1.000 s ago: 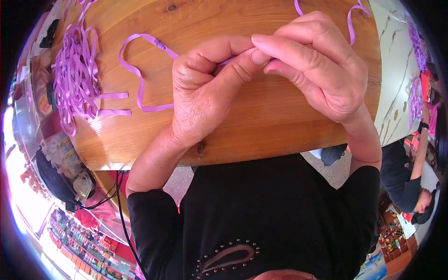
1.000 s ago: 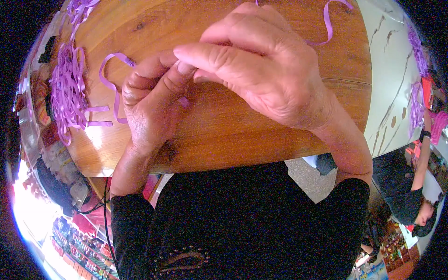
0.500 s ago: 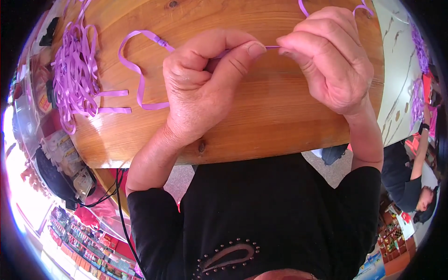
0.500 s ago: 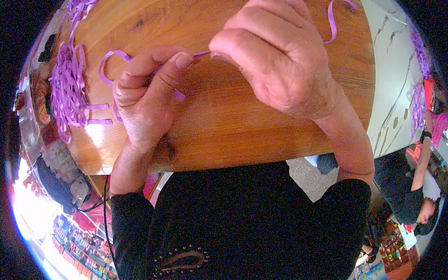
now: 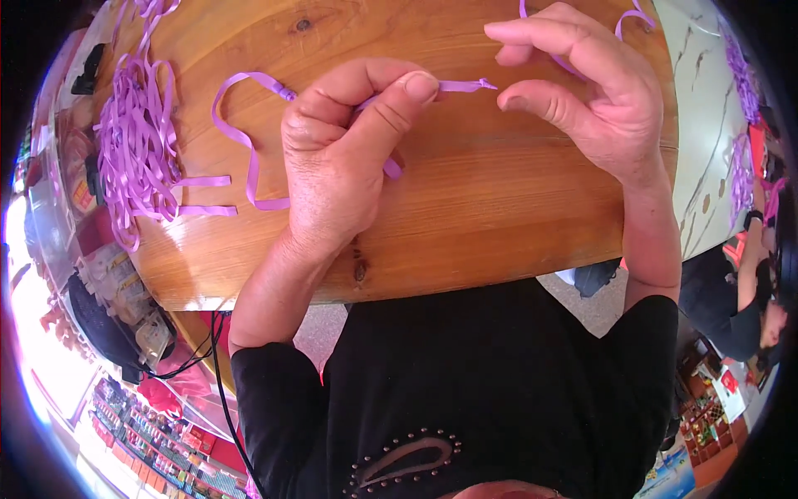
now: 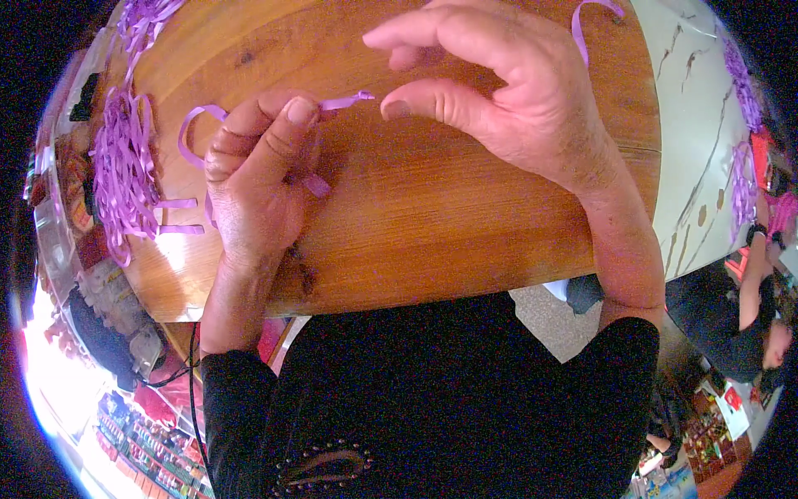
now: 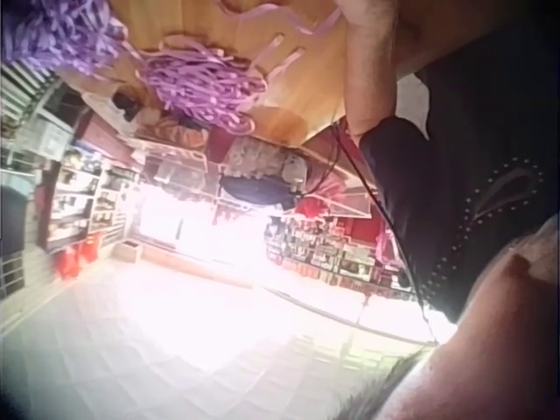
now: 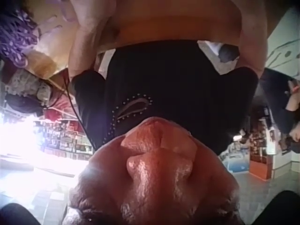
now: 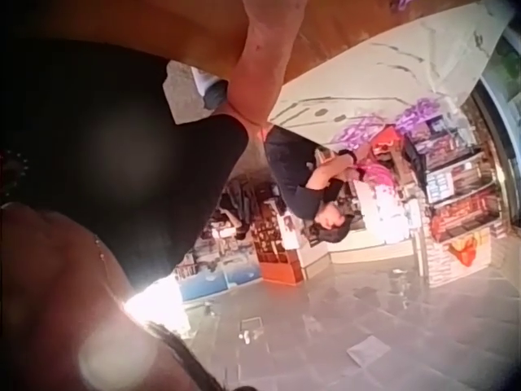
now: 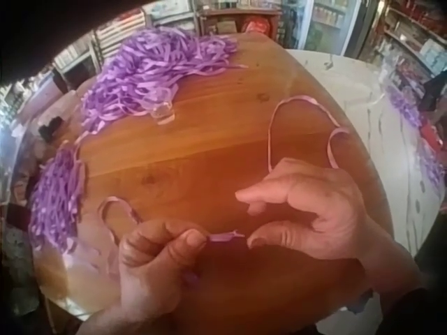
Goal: The person rolls a purple ribbon into a small flower by hand and then ties several knots along a long purple ribbon.
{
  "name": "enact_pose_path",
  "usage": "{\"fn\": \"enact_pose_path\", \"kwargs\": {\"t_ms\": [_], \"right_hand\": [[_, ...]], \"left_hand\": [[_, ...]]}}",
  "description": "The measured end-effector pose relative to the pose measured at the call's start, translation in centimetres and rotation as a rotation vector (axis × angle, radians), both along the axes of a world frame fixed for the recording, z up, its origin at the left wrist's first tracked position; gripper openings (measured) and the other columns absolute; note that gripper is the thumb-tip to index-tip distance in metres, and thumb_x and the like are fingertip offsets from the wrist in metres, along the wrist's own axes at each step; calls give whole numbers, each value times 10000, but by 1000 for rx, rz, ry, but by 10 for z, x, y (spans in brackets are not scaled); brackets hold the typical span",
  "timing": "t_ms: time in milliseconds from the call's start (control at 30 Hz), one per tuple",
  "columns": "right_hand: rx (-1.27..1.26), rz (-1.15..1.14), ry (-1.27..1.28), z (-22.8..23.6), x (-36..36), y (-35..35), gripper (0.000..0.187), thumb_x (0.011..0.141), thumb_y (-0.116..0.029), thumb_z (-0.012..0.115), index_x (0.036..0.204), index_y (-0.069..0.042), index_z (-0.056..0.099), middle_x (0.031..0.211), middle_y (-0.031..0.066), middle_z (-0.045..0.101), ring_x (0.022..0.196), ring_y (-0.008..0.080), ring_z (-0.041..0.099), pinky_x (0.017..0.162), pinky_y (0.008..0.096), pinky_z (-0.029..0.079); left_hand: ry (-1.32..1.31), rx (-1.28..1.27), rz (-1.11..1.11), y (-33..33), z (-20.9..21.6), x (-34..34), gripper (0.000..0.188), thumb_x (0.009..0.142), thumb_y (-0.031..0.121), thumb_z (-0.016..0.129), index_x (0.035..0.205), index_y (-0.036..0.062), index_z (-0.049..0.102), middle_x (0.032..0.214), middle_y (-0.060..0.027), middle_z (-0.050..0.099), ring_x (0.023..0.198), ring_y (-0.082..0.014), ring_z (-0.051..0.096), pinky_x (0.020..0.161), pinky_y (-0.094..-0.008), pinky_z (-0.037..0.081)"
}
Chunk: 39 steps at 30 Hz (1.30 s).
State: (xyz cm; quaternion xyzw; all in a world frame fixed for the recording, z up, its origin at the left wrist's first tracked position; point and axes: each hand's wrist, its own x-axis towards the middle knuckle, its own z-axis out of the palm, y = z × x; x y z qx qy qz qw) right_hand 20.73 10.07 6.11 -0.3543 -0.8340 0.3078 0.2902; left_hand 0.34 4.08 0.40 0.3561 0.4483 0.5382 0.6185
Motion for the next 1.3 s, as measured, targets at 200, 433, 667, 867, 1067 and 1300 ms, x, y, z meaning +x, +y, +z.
{"fn": "enact_pose_path", "kwargs": {"t_ms": [200,433,667,867,1067,1300], "right_hand": [[145,-32,1,0,-4,-7,305,696,-81,786,953,19,658,789,106,635,686,224,606,604,295,468],[381,125,90,-31,-9,0,304,636,-34,772,919,18,674,809,90,613,720,222,582,614,293,448],[407,142,81,-32,-10,0,355,642,-24,775,975,22,660,823,89,626,736,217,598,634,283,469],[419,143,109,-30,-6,0,333,665,18,760,977,35,648,805,96,631,714,220,597,629,282,468],[485,141,114,-31,-5,0,281,671,108,719,935,47,642,781,103,624,681,220,585,593,283,452],[522,126,23,-31,-1,-2,264,708,129,675,957,56,633,820,104,619,706,203,580,620,280,452]], "left_hand": [[-31,15,22,1,1,1,74,879,82,642,917,32,682,793,7,670,651,8,505,504,-149,364],[50,77,-2,-1,3,5,70,864,44,655,925,18,680,792,25,653,673,9,502,572,-136,378],[31,37,16,-1,3,5,69,860,42,660,921,17,681,784,36,642,685,5,499,585,-140,384],[41,12,23,-1,5,5,66,863,42,656,919,14,680,796,27,648,707,4,502,608,-146,388],[-12,55,20,0,1,4,66,865,34,650,920,9,678,799,21,651,717,-3,511,623,-145,395],[48,91,7,0,2,7,78,863,33,653,932,2,675,795,26,646,708,4,506,605,-141,390]]}}
